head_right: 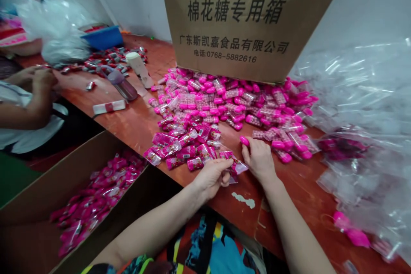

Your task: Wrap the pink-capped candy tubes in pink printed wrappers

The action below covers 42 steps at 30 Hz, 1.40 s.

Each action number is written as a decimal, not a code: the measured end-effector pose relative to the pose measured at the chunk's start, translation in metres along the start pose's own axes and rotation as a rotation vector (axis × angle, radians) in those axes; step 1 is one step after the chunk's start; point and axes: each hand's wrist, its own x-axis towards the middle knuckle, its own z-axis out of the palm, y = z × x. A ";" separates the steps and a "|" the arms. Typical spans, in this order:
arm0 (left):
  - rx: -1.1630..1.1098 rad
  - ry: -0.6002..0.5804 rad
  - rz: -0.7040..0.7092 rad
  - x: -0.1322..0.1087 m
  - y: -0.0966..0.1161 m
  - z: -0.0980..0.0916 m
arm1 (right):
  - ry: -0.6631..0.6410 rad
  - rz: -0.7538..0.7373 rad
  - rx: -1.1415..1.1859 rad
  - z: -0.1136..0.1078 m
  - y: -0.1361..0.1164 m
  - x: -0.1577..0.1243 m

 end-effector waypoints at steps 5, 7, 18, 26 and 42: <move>-0.040 -0.025 -0.004 -0.007 -0.001 0.010 | -0.041 0.063 0.207 0.012 -0.011 0.005; -0.095 -0.020 -0.006 -0.006 0.003 0.010 | 0.000 0.212 0.370 0.007 -0.017 0.008; -0.281 0.049 0.048 0.008 0.029 -0.001 | 0.141 0.815 1.357 -0.057 -0.091 -0.036; -0.221 -0.033 0.071 0.010 0.019 -0.003 | 0.037 0.859 1.286 -0.049 -0.104 -0.042; 0.008 -0.256 -0.014 0.005 0.011 -0.008 | -0.014 0.606 1.045 -0.056 -0.104 -0.054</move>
